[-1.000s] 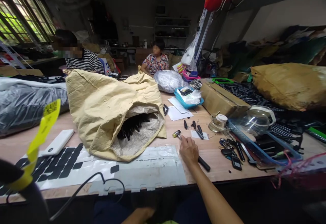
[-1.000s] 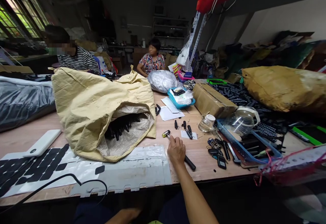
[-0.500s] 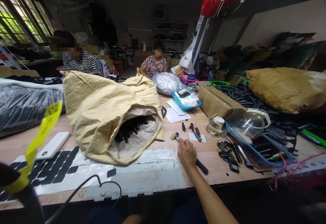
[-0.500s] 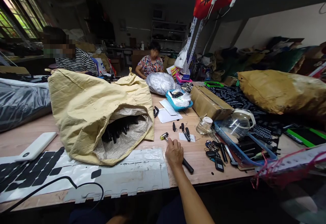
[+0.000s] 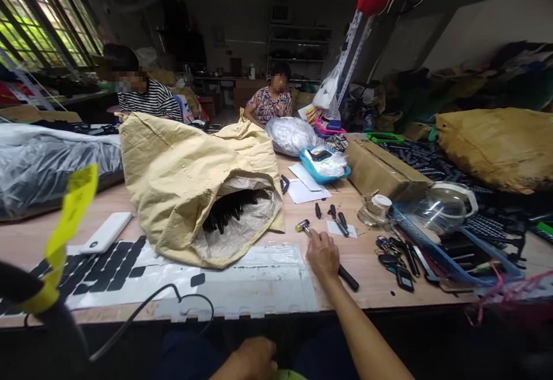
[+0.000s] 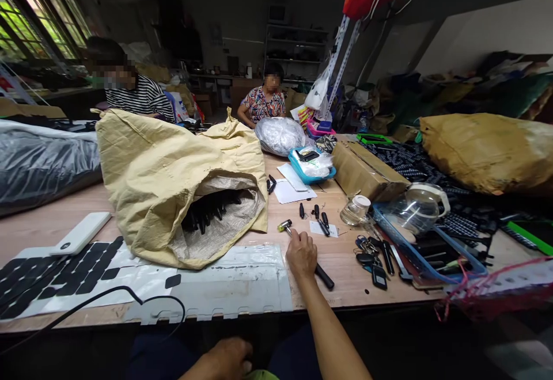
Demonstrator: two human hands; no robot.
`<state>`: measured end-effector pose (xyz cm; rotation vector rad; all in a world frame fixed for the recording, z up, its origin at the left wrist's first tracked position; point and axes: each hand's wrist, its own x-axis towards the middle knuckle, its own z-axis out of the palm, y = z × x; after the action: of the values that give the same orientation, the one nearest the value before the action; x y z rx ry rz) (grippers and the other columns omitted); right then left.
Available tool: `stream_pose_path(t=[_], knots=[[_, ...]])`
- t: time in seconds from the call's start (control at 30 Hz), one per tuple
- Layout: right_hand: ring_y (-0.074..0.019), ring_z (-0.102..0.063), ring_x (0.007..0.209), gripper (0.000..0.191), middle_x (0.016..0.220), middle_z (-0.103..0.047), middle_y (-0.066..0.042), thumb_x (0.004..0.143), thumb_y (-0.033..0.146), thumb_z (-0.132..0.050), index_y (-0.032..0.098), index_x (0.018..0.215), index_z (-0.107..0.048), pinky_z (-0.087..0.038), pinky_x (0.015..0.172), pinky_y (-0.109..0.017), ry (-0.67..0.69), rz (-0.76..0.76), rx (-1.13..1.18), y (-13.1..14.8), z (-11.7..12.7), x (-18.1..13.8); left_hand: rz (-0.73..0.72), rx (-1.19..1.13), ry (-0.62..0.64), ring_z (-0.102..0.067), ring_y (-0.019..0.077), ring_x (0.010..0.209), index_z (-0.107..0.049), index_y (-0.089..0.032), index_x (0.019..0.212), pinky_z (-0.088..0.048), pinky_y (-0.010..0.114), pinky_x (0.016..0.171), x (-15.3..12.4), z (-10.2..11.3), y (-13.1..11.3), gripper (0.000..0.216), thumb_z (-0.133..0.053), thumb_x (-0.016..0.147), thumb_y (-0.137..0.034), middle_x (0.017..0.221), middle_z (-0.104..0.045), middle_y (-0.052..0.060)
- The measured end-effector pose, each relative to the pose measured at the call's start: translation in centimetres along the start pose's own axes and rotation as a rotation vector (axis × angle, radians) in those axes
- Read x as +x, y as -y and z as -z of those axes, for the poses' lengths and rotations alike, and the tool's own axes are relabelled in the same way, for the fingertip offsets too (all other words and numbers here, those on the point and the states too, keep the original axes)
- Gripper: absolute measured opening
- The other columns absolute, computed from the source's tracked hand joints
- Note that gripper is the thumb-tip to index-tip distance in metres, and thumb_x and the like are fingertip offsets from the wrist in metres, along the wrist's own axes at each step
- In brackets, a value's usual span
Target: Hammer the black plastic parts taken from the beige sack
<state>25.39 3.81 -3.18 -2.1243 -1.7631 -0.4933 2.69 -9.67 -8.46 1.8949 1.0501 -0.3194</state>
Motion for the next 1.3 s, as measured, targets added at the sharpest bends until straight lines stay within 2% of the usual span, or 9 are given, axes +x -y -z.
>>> stream_pose_path(t=[0.17, 0.23, 0.43, 0.53, 0.63, 0.9, 1.07, 1.2, 1.3], knots=[[-0.0191, -0.050, 0.081, 0.029, 0.085, -0.058, -0.006, 0.090, 0.016, -0.051, 0.023, 0.113, -0.068, -0.030, 0.066, -0.030, -0.025, 0.007, -0.007, -0.1, -0.1, 0.0, -0.310, -0.340, 0.153, -0.068, 0.0192, 0.075, -0.073, -0.022, 0.100, -0.052, 0.028, 0.068, -3.6, 7.0, -4.5, 0.032, -0.055, 0.086, -0.045, 0.087, -0.074, 0.003], [-0.0190, -0.050, 0.081, 0.029, 0.085, -0.058, -0.006, 0.090, 0.016, -0.051, 0.023, 0.112, -0.068, -0.030, 0.066, -0.030, -0.029, 0.006, -0.009, -0.1, -0.1, 0.0, -0.329, -0.553, 0.057, -0.064, 0.0157, 0.067, -0.071, -0.018, 0.099, -0.051, 0.026, 0.064, -3.6, 11.0, -5.4, 0.037, -0.055, 0.087, -0.050, 0.084, -0.072, 0.004], [-0.0193, -0.050, 0.082, 0.030, 0.085, -0.057, -0.006, 0.088, 0.015, -0.051, 0.024, 0.113, -0.067, -0.031, 0.066, -0.029, -0.026, 0.013, -0.004, -0.1, -0.3, -0.1, 0.088, -0.317, -1.182, -0.064, 0.0220, 0.087, -0.069, -0.017, 0.104, -0.051, 0.033, 0.080, 0.8, 21.8, -4.1, 0.024, -0.058, 0.086, -0.028, 0.094, -0.069, 0.009], [-0.0192, -0.050, 0.081, 0.031, 0.085, -0.057, -0.006, 0.088, 0.015, -0.051, 0.024, 0.113, -0.067, -0.031, 0.066, -0.029, -0.026, 0.007, 0.006, 0.0, -0.4, -0.2, 0.375, -0.144, -1.399, -0.064, 0.0283, 0.100, -0.067, -0.013, 0.112, -0.050, 0.037, 0.085, 2.6, 25.3, -3.3, 0.031, -0.059, 0.086, -0.030, 0.109, -0.065, 0.016], [-0.0191, -0.049, 0.081, 0.031, 0.085, -0.056, -0.006, 0.089, 0.015, -0.051, 0.024, 0.114, -0.067, -0.031, 0.066, -0.028, -0.025, 0.009, 0.019, 0.0, -0.5, -0.2, 0.540, -0.117, -1.391, -0.064, 0.0328, 0.106, -0.068, -0.012, 0.112, -0.051, 0.039, 0.085, 3.6, 27.0, -2.9, 0.036, -0.063, 0.086, -0.036, 0.113, -0.063, 0.019], [-0.0190, -0.050, 0.082, 0.030, 0.087, -0.056, -0.005, 0.088, 0.017, -0.053, 0.025, 0.114, -0.067, -0.032, 0.068, -0.029, -0.032, -0.005, 0.024, 0.1, -0.9, -0.3, 0.585, -0.124, -1.335, -0.065, 0.0325, 0.101, -0.072, -0.016, 0.105, -0.051, 0.040, 0.080, 3.8, 26.8, -1.9, 0.024, -0.061, 0.086, -0.027, 0.111, -0.063, 0.018], [-0.0188, -0.049, 0.082, 0.032, 0.087, -0.056, -0.006, 0.089, 0.017, -0.051, 0.024, 0.115, -0.066, -0.031, 0.068, -0.029, -0.009, -0.010, 0.008, 0.1, -1.0, -0.2, 0.195, 0.061, -1.428, -0.062, 0.0255, 0.094, -0.073, -0.022, 0.098, -0.050, 0.036, 0.084, 2.8, 22.9, -1.8, 0.016, -0.064, 0.084, -0.023, 0.099, -0.066, 0.009], [-0.0187, -0.049, 0.083, 0.032, 0.088, -0.057, -0.006, 0.088, 0.016, -0.051, 0.024, 0.116, -0.066, -0.031, 0.068, -0.029, 0.001, -0.008, 0.001, 0.1, -0.6, -0.2, -0.165, 0.047, -1.228, -0.060, 0.0214, 0.090, -0.071, -0.025, 0.096, -0.049, 0.032, 0.082, 2.7, 18.2, -2.4, 0.016, -0.065, 0.082, -0.019, 0.090, -0.066, 0.004], [-0.0191, -0.050, 0.084, 0.031, 0.088, -0.057, -0.006, 0.089, 0.016, -0.051, 0.024, 0.115, -0.066, -0.032, 0.068, -0.030, -0.006, -0.001, 0.004, 0.3, -0.4, -0.1, -0.232, 0.008, -1.009, -0.060, 0.0215, 0.091, -0.072, -0.024, 0.092, -0.048, 0.033, 0.082, 2.8, 15.7, -2.7, 0.016, -0.067, 0.079, -0.016, 0.089, -0.066, 0.004]])
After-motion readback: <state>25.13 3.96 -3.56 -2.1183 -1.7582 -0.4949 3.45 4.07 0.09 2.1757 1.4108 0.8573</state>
